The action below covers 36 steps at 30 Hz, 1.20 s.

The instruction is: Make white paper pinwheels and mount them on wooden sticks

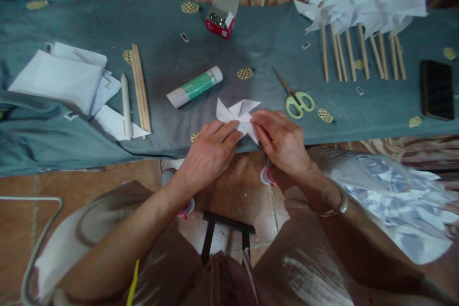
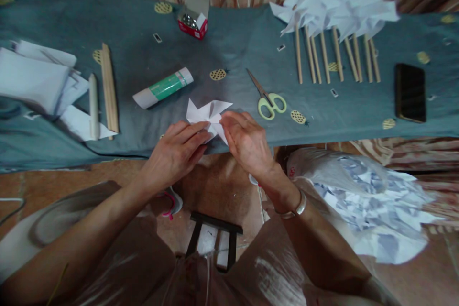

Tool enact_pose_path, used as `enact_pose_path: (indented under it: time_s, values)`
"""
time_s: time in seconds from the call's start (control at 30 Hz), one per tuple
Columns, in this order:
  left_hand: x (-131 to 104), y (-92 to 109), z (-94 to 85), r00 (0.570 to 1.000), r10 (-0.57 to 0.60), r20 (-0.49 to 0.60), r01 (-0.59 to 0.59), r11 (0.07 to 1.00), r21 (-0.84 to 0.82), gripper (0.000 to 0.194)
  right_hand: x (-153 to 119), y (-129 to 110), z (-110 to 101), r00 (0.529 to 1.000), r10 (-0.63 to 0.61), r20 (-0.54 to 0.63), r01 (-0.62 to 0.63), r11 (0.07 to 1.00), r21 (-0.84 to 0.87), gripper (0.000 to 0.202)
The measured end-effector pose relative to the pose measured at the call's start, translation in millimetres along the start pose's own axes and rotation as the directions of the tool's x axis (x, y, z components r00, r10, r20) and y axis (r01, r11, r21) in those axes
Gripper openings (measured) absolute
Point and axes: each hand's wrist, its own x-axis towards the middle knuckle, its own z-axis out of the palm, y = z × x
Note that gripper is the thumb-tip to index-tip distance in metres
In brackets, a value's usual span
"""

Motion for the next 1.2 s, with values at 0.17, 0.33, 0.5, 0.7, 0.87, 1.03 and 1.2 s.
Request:
enact_pose_path:
  time_s: [0.17,0.33,0.5,0.7,0.87,1.03,1.2]
  values:
    - [2.8,0.9,-1.8,1.000,-0.003,0.006,0.003,1.000,-0.002,0.020,-0.5,0.3,0.4,1.000,-0.004,-0.005,0.004,1.000,0.015,0.022]
    - [5.4,2.3,-3.6,1.000,-0.007,0.016,0.007,1.000,0.020,0.020,0.8,0.8,0.7,1.000,0.021,-0.020,-0.020,0.998,0.065,0.019]
    - [6.3,2.0,-2.4,1.000,-0.003,-0.020,0.003,1.000,0.020,0.018,6.7,-0.5,3.5,0.992,0.123,-0.010,-0.121,0.988,0.099,0.020]
    - [5.3,0.1,-1.6,1.000,0.004,-0.022,-0.003,1.000,0.018,0.017,14.7,-9.0,6.8,0.909,0.416,0.014,-0.402,0.869,0.288,0.025]
    - [4.0,-2.0,-5.0,0.997,-0.033,-0.070,0.029,0.997,-0.065,0.022,17.5,-9.6,11.8,0.844,0.533,0.062,-0.488,0.712,0.505,0.029]
    - [5.0,-15.7,-5.3,0.915,-0.348,-0.205,0.242,0.879,-0.410,0.075,22.8,-3.5,12.0,0.805,0.587,0.092,-0.432,0.472,0.768,0.030]
    - [13.3,-22.9,-1.6,0.727,-0.686,-0.029,0.335,0.392,-0.857,0.095,28.9,-4.6,0.9,0.800,0.587,0.121,-0.360,0.309,0.880,0.028]
